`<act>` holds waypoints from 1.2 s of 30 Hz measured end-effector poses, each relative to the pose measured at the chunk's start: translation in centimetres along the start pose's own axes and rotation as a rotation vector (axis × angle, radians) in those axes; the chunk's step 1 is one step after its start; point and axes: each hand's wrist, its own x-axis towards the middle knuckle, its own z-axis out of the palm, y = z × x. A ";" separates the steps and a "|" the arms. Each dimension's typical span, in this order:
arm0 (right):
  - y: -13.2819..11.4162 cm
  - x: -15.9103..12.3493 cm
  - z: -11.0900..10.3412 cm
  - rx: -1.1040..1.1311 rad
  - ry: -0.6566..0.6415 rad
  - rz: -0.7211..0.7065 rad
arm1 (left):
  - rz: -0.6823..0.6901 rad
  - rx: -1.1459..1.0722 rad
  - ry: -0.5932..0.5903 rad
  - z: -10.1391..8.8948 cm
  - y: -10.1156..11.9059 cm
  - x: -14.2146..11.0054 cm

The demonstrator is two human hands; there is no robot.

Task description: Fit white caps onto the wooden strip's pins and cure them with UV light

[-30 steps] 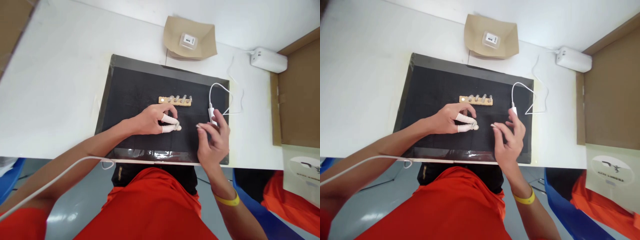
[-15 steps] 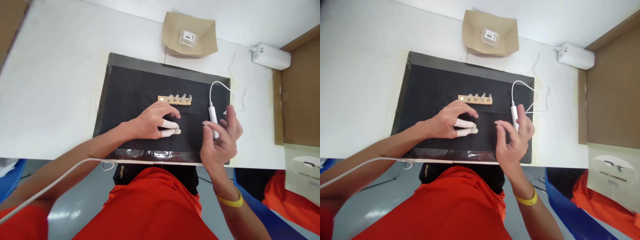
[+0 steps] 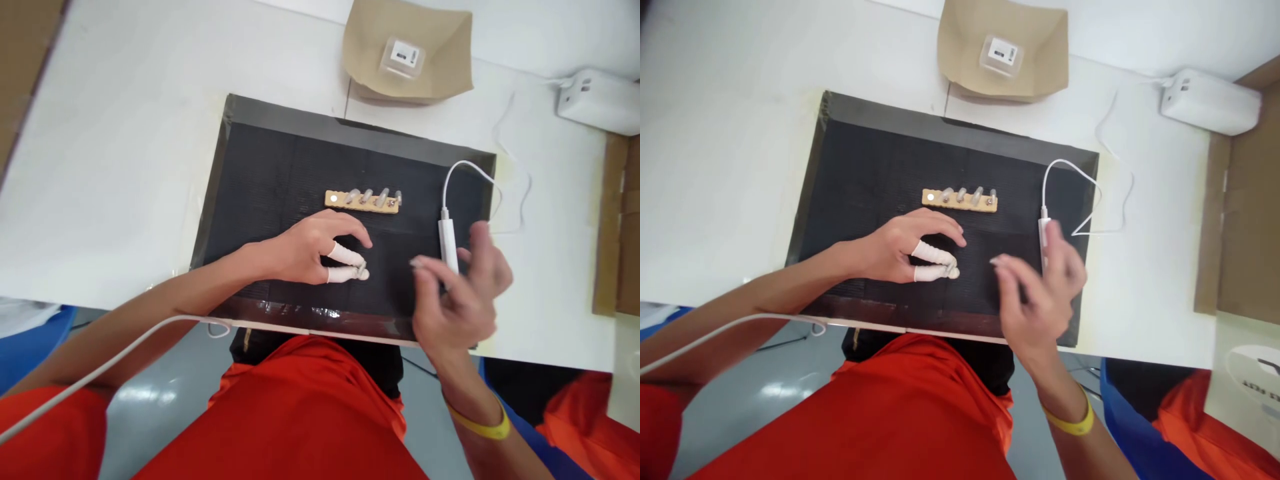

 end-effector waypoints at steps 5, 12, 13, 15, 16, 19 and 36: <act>0.2 0.3 -0.1 0.063 -0.139 -0.336 | -0.098 -0.116 -0.048 -0.7 0.2 0.4; 0.4 1.3 0.0 0.173 -0.127 -0.331 | -0.129 -0.139 -0.083 -0.9 0.2 0.1; 0.5 1.3 0.0 0.178 -0.134 -0.331 | -0.130 -0.141 -0.088 -1.0 0.2 0.1; 0.8 1.4 -0.1 0.151 -0.118 -0.093 | -0.134 -0.155 -0.093 -1.0 0.2 0.1; 0.9 1.4 -0.1 0.139 -0.122 -0.013 | -0.135 -0.161 -0.092 -1.1 0.3 0.1; 1.2 1.6 -0.3 0.177 -0.195 -0.273 | -0.136 -0.162 -0.093 -1.2 0.5 0.1; 0.4 2.4 -0.5 0.114 -0.072 -0.399 | 0.064 0.123 0.093 0.0 0.1 -0.2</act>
